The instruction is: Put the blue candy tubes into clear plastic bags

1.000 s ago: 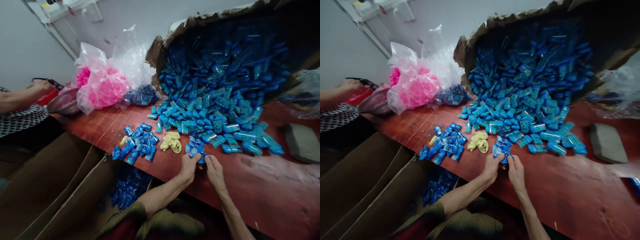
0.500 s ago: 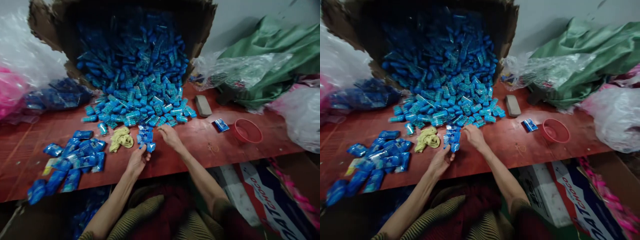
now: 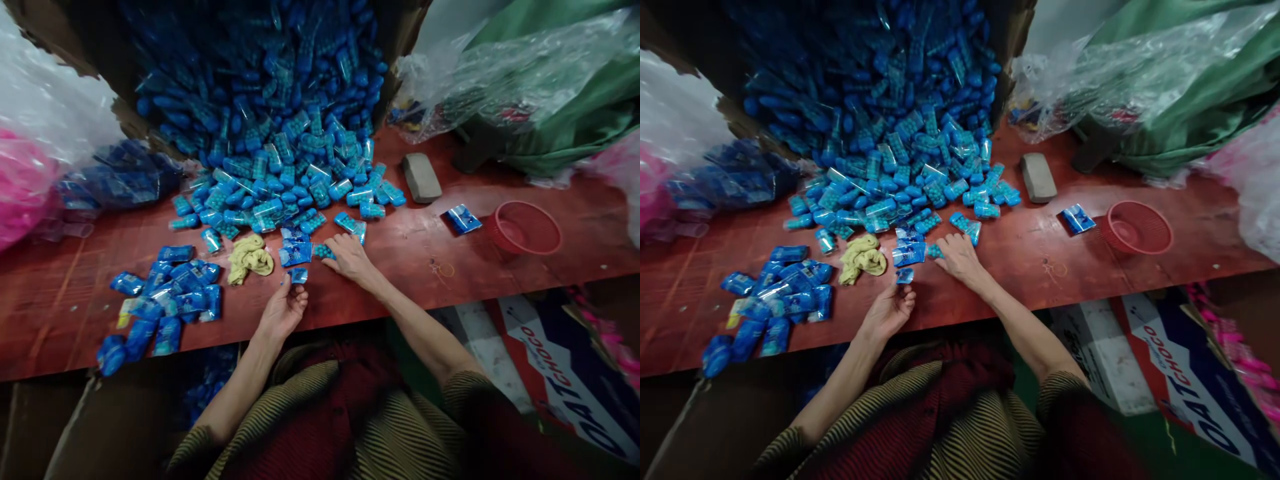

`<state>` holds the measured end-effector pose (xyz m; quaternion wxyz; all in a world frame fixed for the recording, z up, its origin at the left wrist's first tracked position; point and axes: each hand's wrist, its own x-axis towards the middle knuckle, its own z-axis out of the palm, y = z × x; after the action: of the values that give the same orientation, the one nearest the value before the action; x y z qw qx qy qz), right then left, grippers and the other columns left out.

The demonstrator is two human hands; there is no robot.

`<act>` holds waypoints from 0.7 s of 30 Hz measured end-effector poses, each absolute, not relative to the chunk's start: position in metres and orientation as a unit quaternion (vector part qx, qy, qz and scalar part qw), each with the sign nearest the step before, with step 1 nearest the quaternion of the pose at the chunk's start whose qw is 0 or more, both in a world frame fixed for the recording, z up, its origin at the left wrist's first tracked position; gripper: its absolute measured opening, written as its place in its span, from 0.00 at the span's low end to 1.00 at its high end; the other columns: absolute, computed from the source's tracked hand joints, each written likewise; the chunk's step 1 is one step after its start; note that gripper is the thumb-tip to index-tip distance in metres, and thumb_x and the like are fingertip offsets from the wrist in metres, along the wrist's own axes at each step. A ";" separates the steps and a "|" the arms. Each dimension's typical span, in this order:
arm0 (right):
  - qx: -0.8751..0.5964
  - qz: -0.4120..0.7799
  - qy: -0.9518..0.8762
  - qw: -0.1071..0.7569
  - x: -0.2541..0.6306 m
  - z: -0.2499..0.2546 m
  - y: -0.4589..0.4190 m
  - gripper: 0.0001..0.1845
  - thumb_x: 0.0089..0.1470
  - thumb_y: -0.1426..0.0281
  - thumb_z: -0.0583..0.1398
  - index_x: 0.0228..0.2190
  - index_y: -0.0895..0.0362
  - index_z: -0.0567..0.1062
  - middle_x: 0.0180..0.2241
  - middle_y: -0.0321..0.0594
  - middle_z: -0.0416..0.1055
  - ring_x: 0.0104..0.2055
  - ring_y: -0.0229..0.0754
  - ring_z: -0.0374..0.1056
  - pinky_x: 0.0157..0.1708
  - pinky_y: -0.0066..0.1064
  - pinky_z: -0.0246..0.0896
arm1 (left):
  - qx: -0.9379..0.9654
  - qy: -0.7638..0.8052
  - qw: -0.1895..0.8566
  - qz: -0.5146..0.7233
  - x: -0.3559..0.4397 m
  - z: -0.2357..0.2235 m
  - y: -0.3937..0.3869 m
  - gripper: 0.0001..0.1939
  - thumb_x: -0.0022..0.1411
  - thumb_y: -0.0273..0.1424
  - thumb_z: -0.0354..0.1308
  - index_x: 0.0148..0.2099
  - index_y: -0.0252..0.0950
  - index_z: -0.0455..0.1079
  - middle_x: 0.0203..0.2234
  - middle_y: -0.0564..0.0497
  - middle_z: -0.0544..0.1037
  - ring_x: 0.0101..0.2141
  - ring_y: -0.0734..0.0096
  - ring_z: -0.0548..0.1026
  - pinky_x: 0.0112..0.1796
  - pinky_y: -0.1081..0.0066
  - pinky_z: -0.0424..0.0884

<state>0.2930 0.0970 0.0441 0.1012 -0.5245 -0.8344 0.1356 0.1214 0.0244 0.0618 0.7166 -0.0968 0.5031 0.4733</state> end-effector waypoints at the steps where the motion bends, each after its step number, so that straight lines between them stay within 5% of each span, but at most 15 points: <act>1: -0.521 0.190 -0.820 0.145 0.294 0.046 0.092 0.16 0.53 0.66 0.60 0.42 0.62 0.71 0.41 0.49 0.71 0.43 0.49 0.63 0.43 0.38 0.53 | -0.099 0.510 0.705 0.482 0.123 0.060 0.025 0.11 0.63 0.27 0.51 0.27 0.33 0.63 0.14 0.53 0.68 0.15 0.79 0.67 0.15 0.82 0.62; 6: -0.426 0.433 -0.742 0.284 0.296 0.061 0.063 0.18 0.55 0.66 0.59 0.47 0.56 0.71 0.42 0.40 0.71 0.41 0.39 0.67 0.40 0.31 0.60 | -0.089 0.521 0.683 0.504 0.126 0.054 0.026 0.13 0.65 0.31 0.49 0.28 0.33 0.64 0.14 0.54 0.69 0.16 0.78 0.69 0.17 0.81 0.66; 12: -0.438 0.369 -0.767 0.289 0.291 0.064 0.048 0.18 0.52 0.67 0.62 0.46 0.56 0.73 0.34 0.39 0.67 0.38 0.40 0.65 0.42 0.35 0.61 | -0.047 0.505 0.687 0.521 0.126 0.051 0.020 0.12 0.64 0.33 0.51 0.29 0.33 0.65 0.14 0.54 0.70 0.17 0.78 0.70 0.18 0.80 0.66; 21: -0.476 0.317 -0.766 0.292 0.284 0.067 0.039 0.16 0.51 0.69 0.61 0.43 0.56 0.73 0.35 0.40 0.68 0.41 0.43 0.65 0.44 0.37 0.61 | -0.012 0.498 0.681 0.537 0.127 0.052 0.016 0.12 0.59 0.36 0.57 0.29 0.32 0.66 0.16 0.53 0.71 0.18 0.77 0.71 0.20 0.79 0.67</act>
<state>0.2841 0.0393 0.0672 0.2921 -0.4764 -0.7661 0.3175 0.1275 0.0155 0.0518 0.6813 -0.0116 0.4978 0.5366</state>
